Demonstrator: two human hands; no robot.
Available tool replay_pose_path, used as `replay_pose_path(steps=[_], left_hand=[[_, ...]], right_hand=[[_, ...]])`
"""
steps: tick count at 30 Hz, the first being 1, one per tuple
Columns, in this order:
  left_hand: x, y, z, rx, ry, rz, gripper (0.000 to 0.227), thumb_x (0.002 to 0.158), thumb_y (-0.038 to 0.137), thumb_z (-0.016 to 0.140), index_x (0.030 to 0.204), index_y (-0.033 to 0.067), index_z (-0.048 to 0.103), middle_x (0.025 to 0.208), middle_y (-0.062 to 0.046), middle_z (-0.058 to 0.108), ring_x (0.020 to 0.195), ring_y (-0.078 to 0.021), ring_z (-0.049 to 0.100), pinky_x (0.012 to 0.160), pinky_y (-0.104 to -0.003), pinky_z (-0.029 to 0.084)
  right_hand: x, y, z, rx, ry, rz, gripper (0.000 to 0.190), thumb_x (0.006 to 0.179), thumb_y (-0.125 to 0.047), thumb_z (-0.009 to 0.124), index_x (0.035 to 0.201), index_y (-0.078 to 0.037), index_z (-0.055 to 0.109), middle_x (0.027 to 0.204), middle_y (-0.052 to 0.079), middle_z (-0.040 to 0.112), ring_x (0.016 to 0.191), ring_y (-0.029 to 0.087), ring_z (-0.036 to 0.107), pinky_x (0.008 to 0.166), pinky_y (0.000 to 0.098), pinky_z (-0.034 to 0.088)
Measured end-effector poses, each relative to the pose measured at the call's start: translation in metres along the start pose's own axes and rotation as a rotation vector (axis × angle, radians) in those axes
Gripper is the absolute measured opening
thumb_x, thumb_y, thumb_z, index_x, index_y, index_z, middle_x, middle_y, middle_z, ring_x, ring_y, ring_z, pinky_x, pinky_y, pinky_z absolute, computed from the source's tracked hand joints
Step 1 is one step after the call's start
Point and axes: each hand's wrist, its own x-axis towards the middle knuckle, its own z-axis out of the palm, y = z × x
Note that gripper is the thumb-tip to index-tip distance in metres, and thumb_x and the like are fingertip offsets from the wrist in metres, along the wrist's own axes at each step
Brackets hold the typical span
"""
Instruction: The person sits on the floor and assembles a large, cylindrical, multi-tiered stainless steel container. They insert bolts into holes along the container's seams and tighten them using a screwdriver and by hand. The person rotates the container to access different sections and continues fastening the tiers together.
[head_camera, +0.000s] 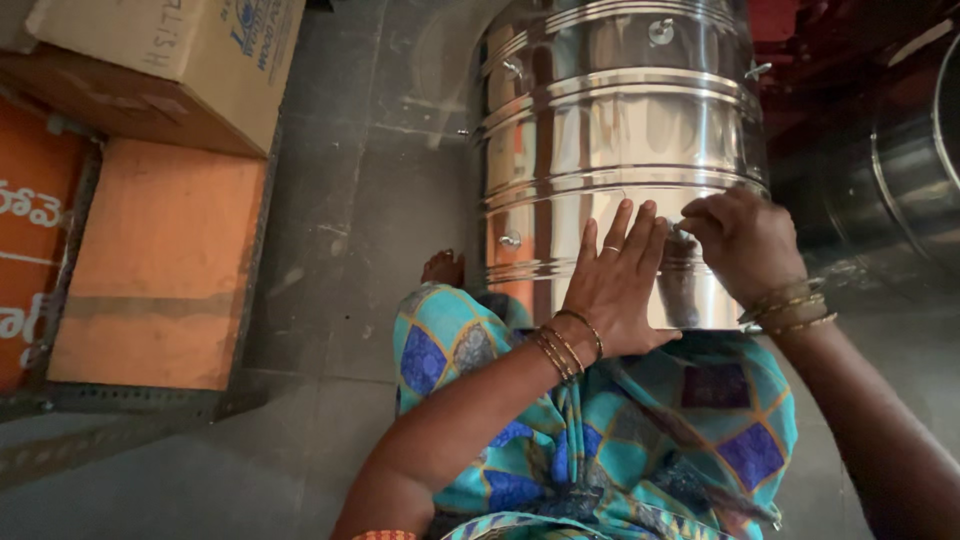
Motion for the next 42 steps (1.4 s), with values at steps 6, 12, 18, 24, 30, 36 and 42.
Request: replay_pose_path(steps=[6,12,18,24,30,36,42], left_hand=[[-0.003,0.000,0.000,-0.009,0.017,-0.014,0.131,0.062,0.071,0.078,0.156,-0.0022,0.025,0.167,-0.021,0.018,0.157,-0.0404,0.007,0.123,-0.064,0.014],[-0.001,-0.003,0.001,-0.002,0.017,0.012,0.131,0.062,0.072,0.078,0.156,-0.0026,0.025,0.166,-0.022,0.018,0.156,-0.0416,0.007,0.122,-0.065,0.015],[-0.003,-0.005,-0.002,-0.014,-0.002,0.002,0.131,0.061,0.072,0.078,0.156,-0.0022,0.025,0.167,-0.021,0.017,0.157,-0.0400,0.007,0.123,-0.063,0.013],[-0.002,-0.005,-0.003,0.000,-0.002,0.003,0.132,0.062,0.072,0.077,0.157,-0.0024,0.023,0.167,-0.021,0.017,0.157,-0.0404,0.006,0.123,-0.064,0.012],[0.000,-0.004,0.001,0.005,-0.019,0.014,0.132,0.063,0.075,0.076,0.156,-0.0023,0.024,0.167,-0.022,0.016,0.156,-0.0416,0.005,0.123,-0.065,0.013],[-0.001,-0.005,0.001,0.013,-0.016,0.022,0.132,0.062,0.076,0.075,0.156,-0.0028,0.025,0.167,-0.022,0.017,0.157,-0.0414,0.005,0.122,-0.066,0.013],[-0.002,-0.007,0.004,-0.031,0.033,0.031,0.132,0.061,0.073,0.078,0.156,-0.0030,0.025,0.167,-0.022,0.017,0.156,-0.0415,0.006,0.122,-0.066,0.013]], right_hand=[[-0.014,-0.021,0.004,-0.234,-0.024,-0.009,0.009,0.096,-0.009,0.071,0.103,-0.008,0.076,0.092,0.012,0.068,0.080,0.032,0.068,0.068,0.0439,0.056],[0.013,0.002,0.006,-0.019,-0.015,-0.094,0.008,0.089,-0.013,0.076,0.096,-0.009,0.075,0.090,0.011,0.069,0.081,0.032,0.069,0.074,0.0452,0.057],[-0.010,-0.015,0.004,-0.060,0.037,0.049,0.008,0.098,-0.013,0.071,0.102,-0.007,0.075,0.093,0.014,0.069,0.078,0.033,0.069,0.069,0.0451,0.057],[0.003,-0.017,-0.011,-0.098,-0.100,-0.022,0.016,0.096,-0.015,0.067,0.107,-0.005,0.073,0.095,0.016,0.069,0.080,0.037,0.069,0.070,0.0465,0.057],[0.012,-0.006,-0.007,-0.152,-0.252,-0.013,0.011,0.097,-0.015,0.066,0.100,-0.006,0.072,0.093,0.013,0.071,0.084,0.035,0.071,0.074,0.0461,0.057],[0.016,0.005,-0.018,-0.316,-0.418,-0.287,0.016,0.090,-0.009,0.065,0.106,-0.005,0.069,0.097,0.009,0.068,0.089,0.028,0.071,0.075,0.0388,0.060],[0.027,0.004,-0.026,-0.071,-0.300,-0.305,0.021,0.085,-0.015,0.065,0.102,-0.007,0.075,0.112,0.013,0.073,0.092,0.027,0.074,0.080,0.0375,0.061]])
